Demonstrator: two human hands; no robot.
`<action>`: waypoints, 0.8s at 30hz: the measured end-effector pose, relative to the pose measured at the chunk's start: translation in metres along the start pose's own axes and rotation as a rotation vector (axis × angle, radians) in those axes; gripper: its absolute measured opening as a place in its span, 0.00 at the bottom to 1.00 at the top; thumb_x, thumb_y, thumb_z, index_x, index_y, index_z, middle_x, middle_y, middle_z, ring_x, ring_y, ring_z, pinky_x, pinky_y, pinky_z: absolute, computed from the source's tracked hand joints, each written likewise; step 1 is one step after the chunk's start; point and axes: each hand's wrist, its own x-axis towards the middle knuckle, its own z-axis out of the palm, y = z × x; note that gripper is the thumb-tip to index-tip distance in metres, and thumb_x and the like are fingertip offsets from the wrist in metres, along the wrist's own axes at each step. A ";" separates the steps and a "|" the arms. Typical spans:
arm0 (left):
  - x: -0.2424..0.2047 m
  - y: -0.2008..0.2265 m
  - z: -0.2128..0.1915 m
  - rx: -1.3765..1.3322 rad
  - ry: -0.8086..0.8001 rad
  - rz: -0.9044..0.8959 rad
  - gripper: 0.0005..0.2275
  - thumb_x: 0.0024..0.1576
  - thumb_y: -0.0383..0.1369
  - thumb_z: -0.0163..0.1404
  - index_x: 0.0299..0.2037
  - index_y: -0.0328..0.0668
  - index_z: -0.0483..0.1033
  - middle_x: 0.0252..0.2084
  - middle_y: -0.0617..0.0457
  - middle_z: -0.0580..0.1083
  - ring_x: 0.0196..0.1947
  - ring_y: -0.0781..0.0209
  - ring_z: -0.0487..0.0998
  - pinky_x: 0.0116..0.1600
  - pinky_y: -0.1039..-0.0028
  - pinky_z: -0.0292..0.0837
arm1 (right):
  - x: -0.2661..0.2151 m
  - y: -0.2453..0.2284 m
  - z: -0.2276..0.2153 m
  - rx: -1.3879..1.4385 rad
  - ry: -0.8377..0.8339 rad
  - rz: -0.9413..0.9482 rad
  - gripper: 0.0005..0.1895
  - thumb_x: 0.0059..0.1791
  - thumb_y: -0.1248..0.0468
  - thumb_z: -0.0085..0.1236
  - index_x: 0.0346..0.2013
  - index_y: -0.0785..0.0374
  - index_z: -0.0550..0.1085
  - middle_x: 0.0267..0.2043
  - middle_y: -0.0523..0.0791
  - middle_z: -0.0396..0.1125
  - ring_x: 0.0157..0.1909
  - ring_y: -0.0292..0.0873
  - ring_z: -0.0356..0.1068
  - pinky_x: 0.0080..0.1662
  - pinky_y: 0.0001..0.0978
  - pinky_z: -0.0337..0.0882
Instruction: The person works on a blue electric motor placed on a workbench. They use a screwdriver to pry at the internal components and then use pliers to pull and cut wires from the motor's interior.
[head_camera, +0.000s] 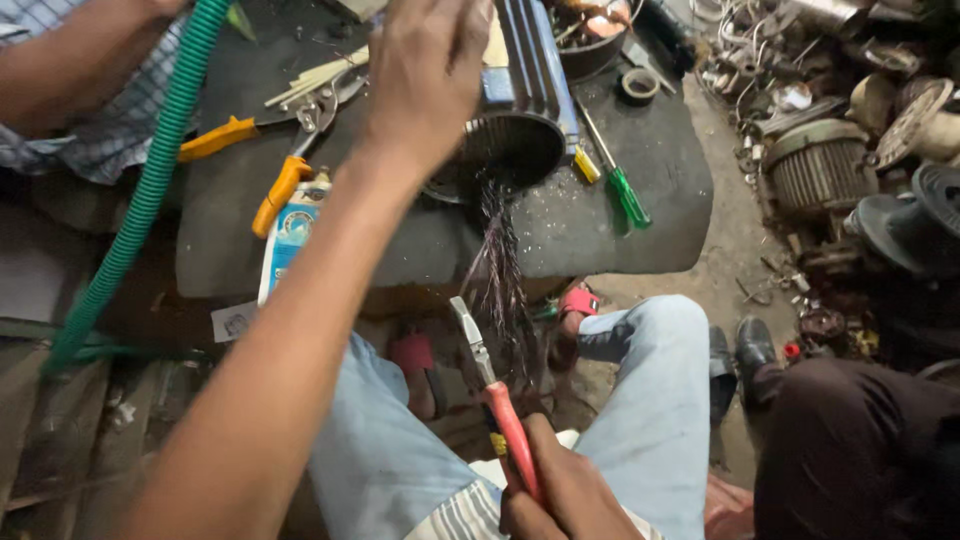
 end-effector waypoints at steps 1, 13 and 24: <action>-0.005 0.012 -0.003 0.052 0.091 0.077 0.11 0.59 0.31 0.52 0.48 0.31 0.77 0.48 0.40 0.75 0.50 0.39 0.75 0.52 0.54 0.66 | 0.001 0.001 -0.006 0.013 -0.013 -0.035 0.20 0.43 0.68 0.51 0.50 0.60 0.64 0.31 0.54 0.71 0.35 0.53 0.78 0.39 0.40 0.74; -0.057 0.096 -0.066 -0.034 -0.456 -0.607 0.15 0.66 0.39 0.47 0.40 0.33 0.78 0.39 0.38 0.77 0.42 0.37 0.79 0.47 0.53 0.73 | -0.015 0.109 -0.005 0.221 0.321 0.094 0.22 0.49 0.61 0.58 0.59 0.60 0.73 0.44 0.50 0.80 0.40 0.43 0.82 0.41 0.32 0.81; -0.080 0.056 -0.050 0.247 -0.845 -0.429 0.11 0.59 0.37 0.49 0.40 0.42 0.82 0.32 0.36 0.79 0.34 0.33 0.80 0.40 0.46 0.73 | -0.024 0.136 -0.084 0.509 -0.140 0.340 0.36 0.48 0.67 0.52 0.72 0.57 0.59 0.58 0.50 0.70 0.52 0.53 0.82 0.50 0.49 0.82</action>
